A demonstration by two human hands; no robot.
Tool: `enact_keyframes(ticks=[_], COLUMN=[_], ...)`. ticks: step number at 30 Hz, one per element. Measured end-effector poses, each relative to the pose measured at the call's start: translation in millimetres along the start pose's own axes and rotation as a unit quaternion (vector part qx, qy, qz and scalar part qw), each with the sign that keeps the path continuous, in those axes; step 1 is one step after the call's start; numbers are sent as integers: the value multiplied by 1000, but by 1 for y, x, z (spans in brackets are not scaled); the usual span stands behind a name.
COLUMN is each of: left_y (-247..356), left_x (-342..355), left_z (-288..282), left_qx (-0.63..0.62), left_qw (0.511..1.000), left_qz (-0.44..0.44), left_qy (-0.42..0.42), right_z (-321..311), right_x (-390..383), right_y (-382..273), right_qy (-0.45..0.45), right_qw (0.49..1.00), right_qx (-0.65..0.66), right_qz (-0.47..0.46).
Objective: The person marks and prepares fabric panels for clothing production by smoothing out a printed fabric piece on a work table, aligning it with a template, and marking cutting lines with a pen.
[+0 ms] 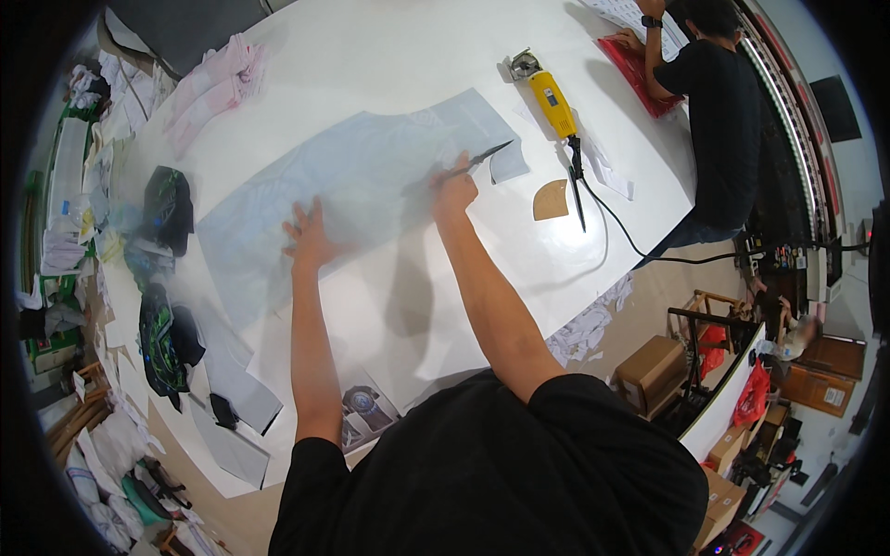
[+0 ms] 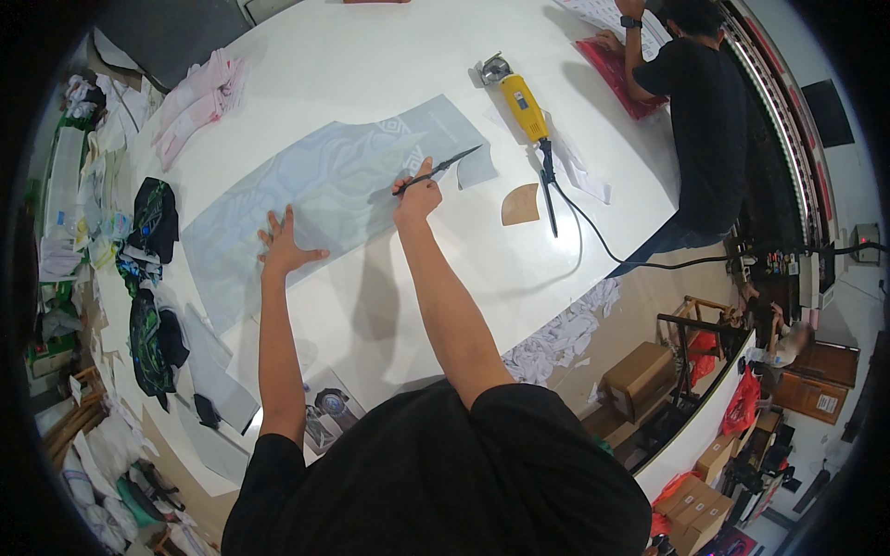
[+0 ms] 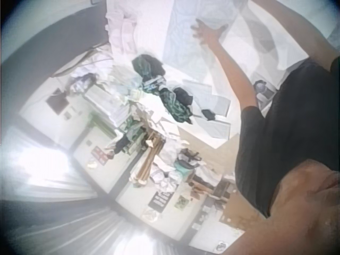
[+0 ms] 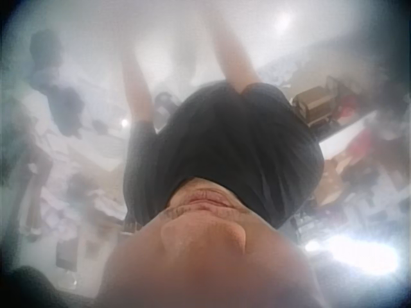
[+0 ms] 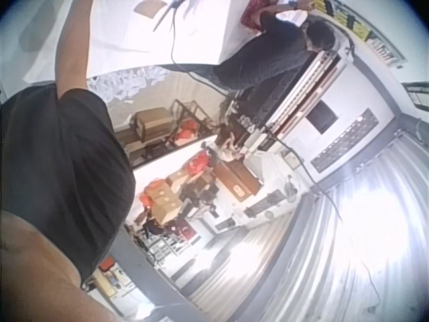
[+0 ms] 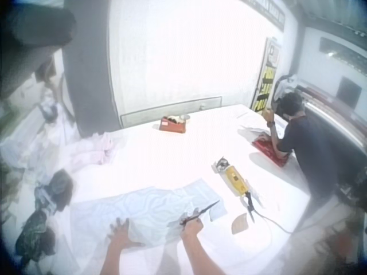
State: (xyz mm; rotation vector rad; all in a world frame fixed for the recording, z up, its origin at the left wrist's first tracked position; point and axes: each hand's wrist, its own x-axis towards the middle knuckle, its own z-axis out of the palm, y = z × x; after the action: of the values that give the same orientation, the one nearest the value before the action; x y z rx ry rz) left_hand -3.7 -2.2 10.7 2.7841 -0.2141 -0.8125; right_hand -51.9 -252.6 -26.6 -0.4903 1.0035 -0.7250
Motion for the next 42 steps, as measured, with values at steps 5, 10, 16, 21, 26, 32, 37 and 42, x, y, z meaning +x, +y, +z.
enact_keyframes(ticks=[5, 10, 16, 21, 26, 32, 37, 42], left_y=[2, 1, 1, 0, 0, 0, -2, -2], left_x=[-2, -1, -1, 0, 1, 0, 1, 3], left_z=[-2, -1, -1, 0, 1, 0, 1, 2], left_qx=[0, 0, 1, -3, 1, -1, 5, 7], left_qw=[1000, 1000, 1000, 1000, 1000, 1000, 1000, 1000], left_qz=[-2, 1, 2, 1, -1, -4, -2, -2], left_qy=[-6, -5, -7, -6, -7, -8, -7, -5], right_z=[2, 6, 10, 12, 12, 6, 10, 8], right_x=[1, 7, 9, 11, 13, 17, 22, 21], right_y=[-1, -10, -11, -8, -4, -8, -12, -16], right_qy=[1, 8, 12, 5, 15, 2, 21, 32], right_qw=[1000, 1000, 1000, 1000, 1000, 1000, 999, 999], right_qx=[6, 4, 7, 15, 19, 28, 28, 25], right_qz=[8, 14, 6, -4, -14, -8, 2, -9])
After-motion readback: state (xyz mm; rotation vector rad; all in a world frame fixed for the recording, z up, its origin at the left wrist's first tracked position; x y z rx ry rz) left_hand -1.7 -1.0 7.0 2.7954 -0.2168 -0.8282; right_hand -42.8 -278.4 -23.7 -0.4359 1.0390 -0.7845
